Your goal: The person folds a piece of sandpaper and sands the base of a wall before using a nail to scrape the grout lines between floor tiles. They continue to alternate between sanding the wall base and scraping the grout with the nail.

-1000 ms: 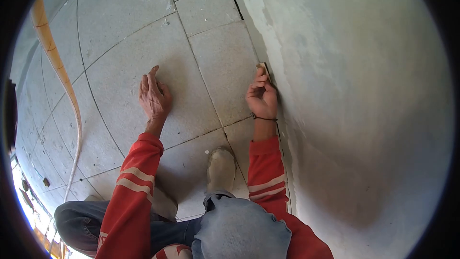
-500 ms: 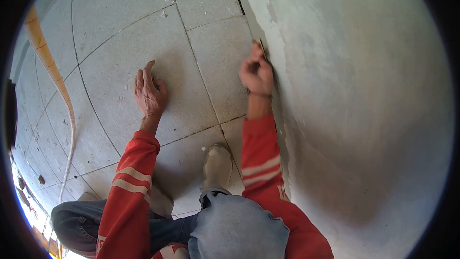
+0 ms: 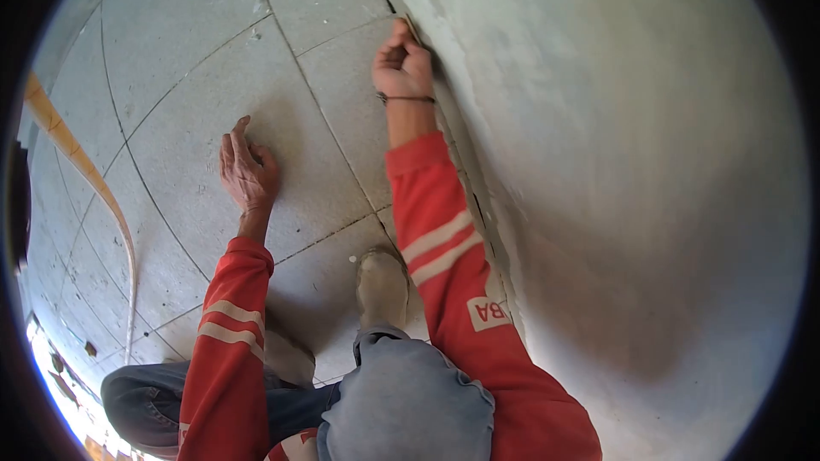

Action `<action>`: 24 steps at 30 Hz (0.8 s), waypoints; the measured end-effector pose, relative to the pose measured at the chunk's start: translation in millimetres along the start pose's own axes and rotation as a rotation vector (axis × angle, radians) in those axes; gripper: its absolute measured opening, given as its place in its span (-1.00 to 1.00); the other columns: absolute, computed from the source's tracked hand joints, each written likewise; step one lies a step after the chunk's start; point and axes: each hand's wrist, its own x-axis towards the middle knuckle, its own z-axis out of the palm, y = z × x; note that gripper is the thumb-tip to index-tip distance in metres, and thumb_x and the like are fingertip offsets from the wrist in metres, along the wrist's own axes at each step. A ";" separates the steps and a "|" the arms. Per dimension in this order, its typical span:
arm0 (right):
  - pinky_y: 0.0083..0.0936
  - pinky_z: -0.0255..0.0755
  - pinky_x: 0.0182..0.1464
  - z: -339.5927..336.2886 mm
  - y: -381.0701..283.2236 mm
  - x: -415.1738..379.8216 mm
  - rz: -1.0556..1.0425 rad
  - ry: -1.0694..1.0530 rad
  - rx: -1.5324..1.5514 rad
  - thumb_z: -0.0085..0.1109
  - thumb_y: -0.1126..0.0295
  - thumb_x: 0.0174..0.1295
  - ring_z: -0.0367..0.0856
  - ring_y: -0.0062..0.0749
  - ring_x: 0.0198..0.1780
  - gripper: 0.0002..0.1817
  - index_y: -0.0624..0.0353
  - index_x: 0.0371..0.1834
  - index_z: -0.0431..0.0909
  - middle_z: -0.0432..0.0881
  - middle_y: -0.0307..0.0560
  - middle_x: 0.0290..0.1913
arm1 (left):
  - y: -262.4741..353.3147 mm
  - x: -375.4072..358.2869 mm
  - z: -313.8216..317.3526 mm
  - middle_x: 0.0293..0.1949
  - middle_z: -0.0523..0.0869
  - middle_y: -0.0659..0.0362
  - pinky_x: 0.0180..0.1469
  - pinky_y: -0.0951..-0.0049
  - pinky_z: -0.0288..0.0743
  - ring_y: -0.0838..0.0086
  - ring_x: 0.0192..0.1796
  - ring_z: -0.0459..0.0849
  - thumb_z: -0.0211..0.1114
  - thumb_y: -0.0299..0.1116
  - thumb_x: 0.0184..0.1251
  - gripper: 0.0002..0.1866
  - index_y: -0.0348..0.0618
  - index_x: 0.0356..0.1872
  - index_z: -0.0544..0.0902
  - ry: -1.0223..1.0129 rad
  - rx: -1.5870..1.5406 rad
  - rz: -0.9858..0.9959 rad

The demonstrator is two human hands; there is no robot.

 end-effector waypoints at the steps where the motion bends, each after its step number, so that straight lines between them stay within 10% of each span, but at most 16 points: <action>1: -0.54 0.69 -0.28 6.3 5.2 3.2 -0.021 0.032 0.001 0.07 0.55 0.50 0.77 -0.43 -0.30 -0.68 0.33 0.22 0.70 0.85 -0.06 -0.14 | 1.8 0.1 0.0 -0.20 0.59 0.07 -0.03 0.10 0.55 0.12 -0.15 0.64 0.22 -0.57 0.20 -0.44 -0.02 0.28 0.63 -0.001 -0.002 0.017; 14: -0.47 0.73 -0.12 -169.7 -147.2 -253.4 -0.003 0.079 0.018 0.25 0.69 0.32 0.81 -0.38 -0.16 -0.48 0.31 0.38 0.60 0.82 0.03 0.09 | -3.1 -2.9 -0.7 -0.20 0.59 0.06 -0.01 0.09 0.57 0.12 -0.16 0.64 0.22 -0.55 0.25 -0.48 -0.03 0.28 0.64 0.018 -0.019 0.027; 24: -0.42 0.76 -0.14 -85.9 -86.5 -129.1 0.078 -0.027 -0.033 0.23 0.58 0.42 0.84 -0.33 -0.18 -0.54 0.33 0.39 0.58 0.83 0.09 0.12 | -5.3 -4.6 -2.0 -0.22 0.60 0.09 0.03 0.11 0.57 0.18 -0.13 0.67 0.19 -0.52 0.34 -0.49 0.01 0.33 0.60 -0.010 0.016 0.019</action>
